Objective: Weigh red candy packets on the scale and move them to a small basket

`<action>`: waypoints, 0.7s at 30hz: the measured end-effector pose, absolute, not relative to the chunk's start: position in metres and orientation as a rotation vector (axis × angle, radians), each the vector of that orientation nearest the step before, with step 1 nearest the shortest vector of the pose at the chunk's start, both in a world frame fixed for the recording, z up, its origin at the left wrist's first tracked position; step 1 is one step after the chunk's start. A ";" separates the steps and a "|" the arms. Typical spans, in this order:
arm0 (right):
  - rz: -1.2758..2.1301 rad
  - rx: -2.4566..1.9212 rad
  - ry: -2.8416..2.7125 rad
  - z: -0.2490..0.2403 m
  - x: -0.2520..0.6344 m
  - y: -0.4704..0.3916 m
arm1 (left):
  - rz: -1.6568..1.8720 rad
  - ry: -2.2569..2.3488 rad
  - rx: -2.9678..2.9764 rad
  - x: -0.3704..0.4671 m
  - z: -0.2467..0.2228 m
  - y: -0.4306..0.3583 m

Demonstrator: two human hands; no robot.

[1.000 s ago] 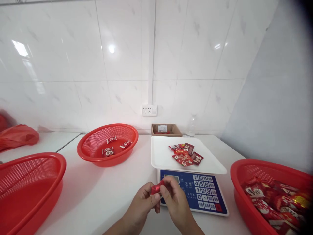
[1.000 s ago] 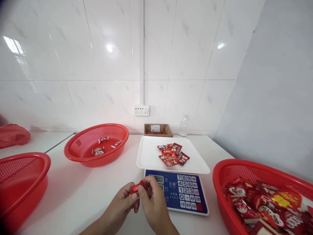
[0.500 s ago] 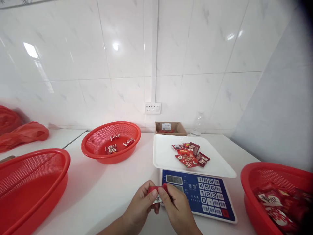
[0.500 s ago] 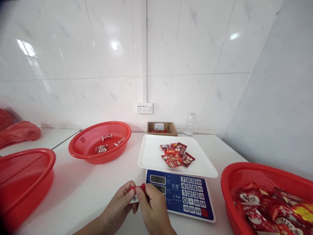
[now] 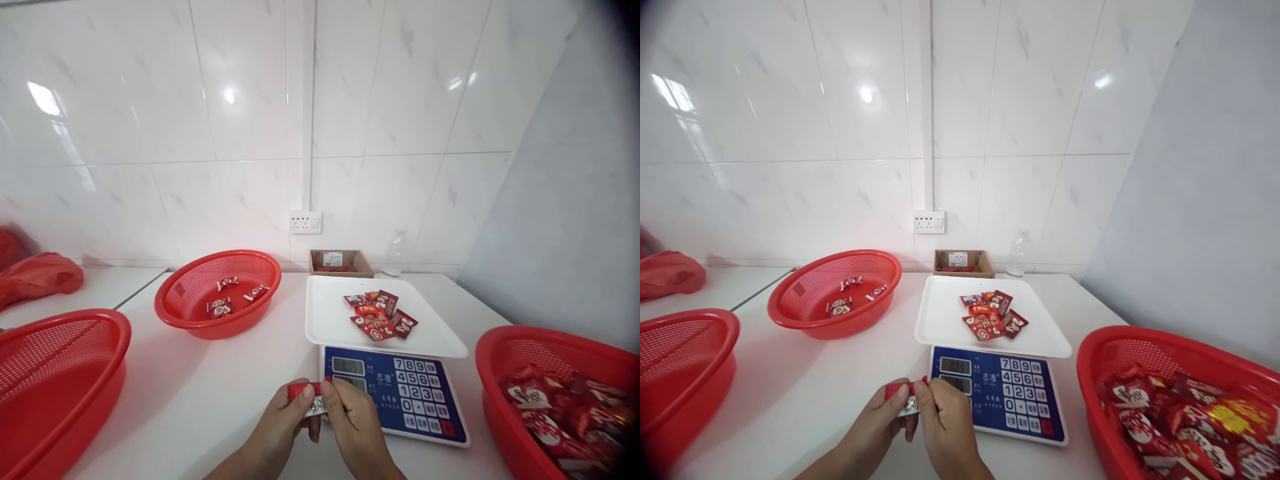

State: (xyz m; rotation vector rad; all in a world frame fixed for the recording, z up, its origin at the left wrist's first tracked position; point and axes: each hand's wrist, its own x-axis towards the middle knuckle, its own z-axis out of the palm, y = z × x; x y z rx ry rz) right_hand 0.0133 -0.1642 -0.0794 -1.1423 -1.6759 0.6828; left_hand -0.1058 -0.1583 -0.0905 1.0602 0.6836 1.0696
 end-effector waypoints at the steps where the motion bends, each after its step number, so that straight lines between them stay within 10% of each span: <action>1: 0.649 -1.146 -1.678 -0.080 0.013 -0.164 | 1.068 0.694 1.066 -0.106 -0.090 -0.158; 21: 0.815 -1.011 -1.635 -0.081 0.009 -0.164 | 1.103 0.730 0.960 -0.106 -0.088 -0.159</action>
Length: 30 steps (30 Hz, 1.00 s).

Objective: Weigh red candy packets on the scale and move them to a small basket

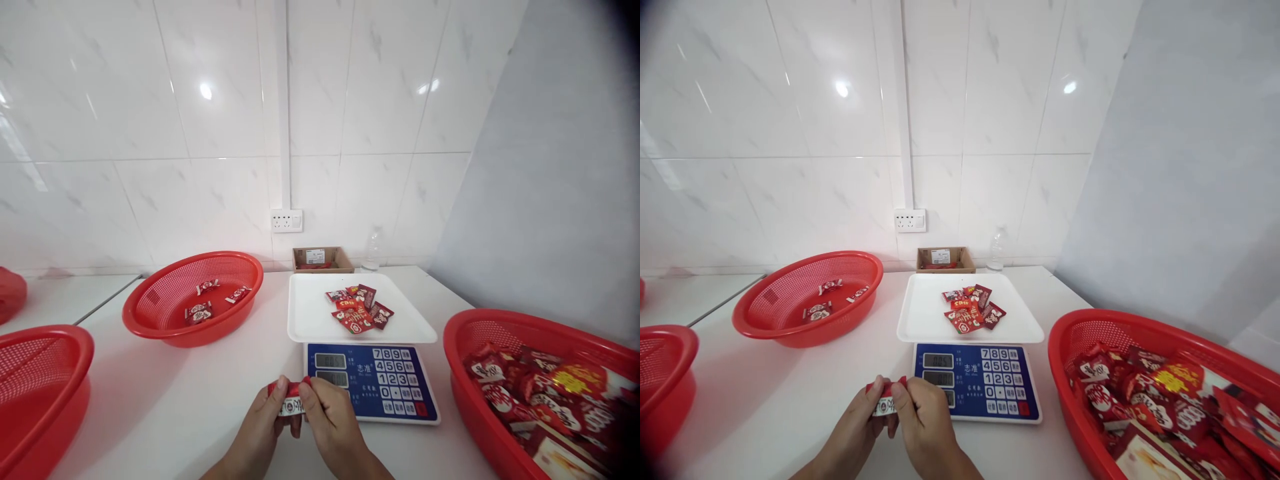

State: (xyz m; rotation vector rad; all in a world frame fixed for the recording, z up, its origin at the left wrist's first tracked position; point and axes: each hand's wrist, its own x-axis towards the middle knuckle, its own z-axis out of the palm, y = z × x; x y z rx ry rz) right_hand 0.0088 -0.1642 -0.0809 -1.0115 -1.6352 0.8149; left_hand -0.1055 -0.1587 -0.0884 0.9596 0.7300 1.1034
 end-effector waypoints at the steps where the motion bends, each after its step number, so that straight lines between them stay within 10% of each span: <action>1: 0.809 -1.017 -1.641 -0.081 0.009 -0.165 | 1.106 0.733 0.961 -0.106 -0.090 -0.159; 30: 0.771 -1.045 -1.710 -0.080 0.011 -0.166 | 1.106 0.775 1.022 -0.105 -0.098 -0.162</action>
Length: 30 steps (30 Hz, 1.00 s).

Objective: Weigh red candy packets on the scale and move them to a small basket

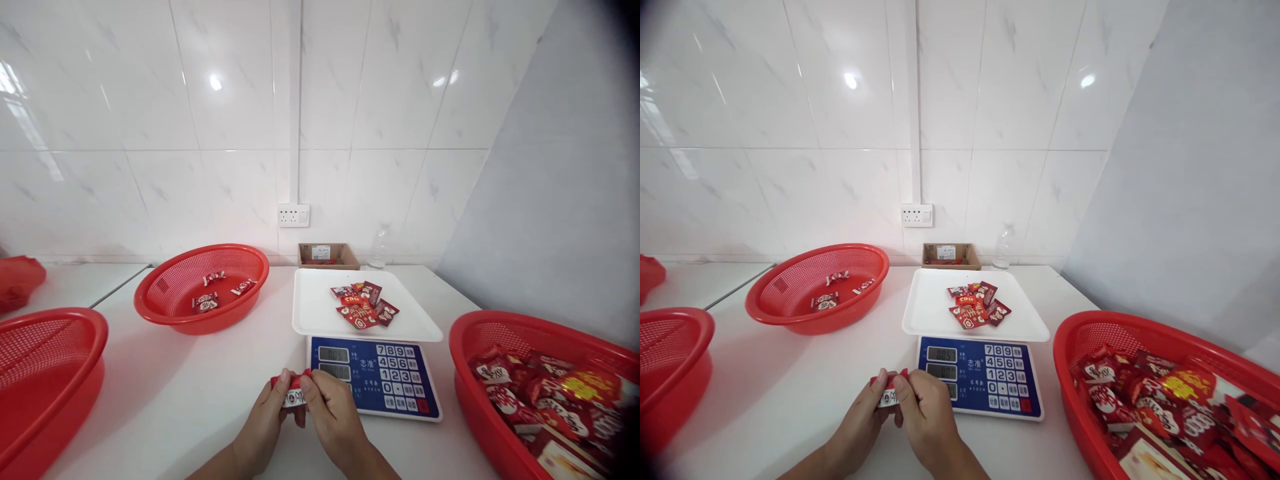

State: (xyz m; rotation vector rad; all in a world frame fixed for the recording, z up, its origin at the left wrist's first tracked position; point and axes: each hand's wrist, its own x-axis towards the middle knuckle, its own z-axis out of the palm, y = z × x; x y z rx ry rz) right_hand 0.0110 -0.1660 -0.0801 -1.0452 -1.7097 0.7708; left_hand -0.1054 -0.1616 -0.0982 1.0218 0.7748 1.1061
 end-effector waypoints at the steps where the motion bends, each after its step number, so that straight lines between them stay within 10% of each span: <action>1: 0.779 -1.047 -1.708 -0.080 0.011 -0.166 | 1.102 0.783 1.032 -0.105 -0.098 -0.162; 30: 0.808 -1.063 -1.714 -0.079 0.009 -0.169 | 1.105 0.894 1.101 -0.109 -0.103 -0.162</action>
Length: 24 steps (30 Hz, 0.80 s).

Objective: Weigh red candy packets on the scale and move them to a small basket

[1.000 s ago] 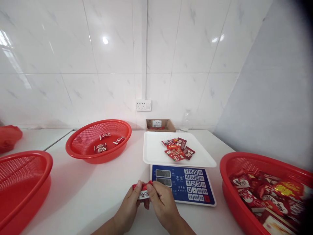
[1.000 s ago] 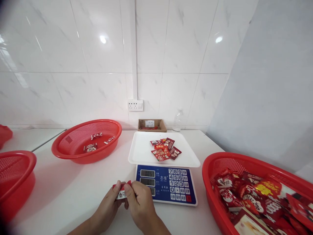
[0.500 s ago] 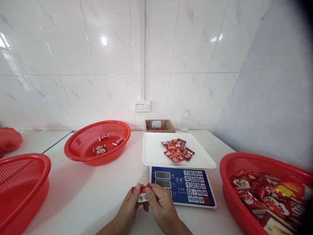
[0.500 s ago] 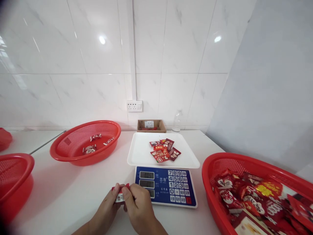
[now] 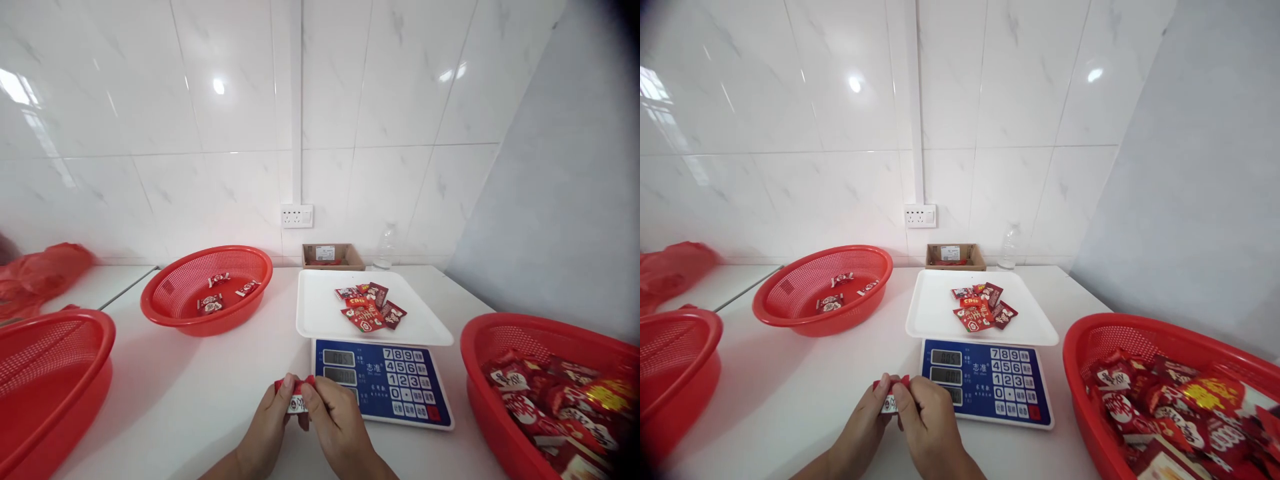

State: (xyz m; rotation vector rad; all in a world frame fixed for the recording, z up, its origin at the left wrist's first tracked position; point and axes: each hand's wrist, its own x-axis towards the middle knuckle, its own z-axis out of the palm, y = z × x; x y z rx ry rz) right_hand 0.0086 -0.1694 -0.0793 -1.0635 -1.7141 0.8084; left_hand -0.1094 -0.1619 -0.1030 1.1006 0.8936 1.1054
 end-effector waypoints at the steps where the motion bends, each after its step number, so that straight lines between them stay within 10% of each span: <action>1: 0.818 -1.063 -1.710 -0.080 0.009 -0.169 | 1.103 0.905 1.107 -0.109 -0.103 -0.162; 24: 0.828 -1.103 -1.701 -0.081 0.009 -0.166 | 1.144 0.887 1.096 -0.103 -0.101 -0.159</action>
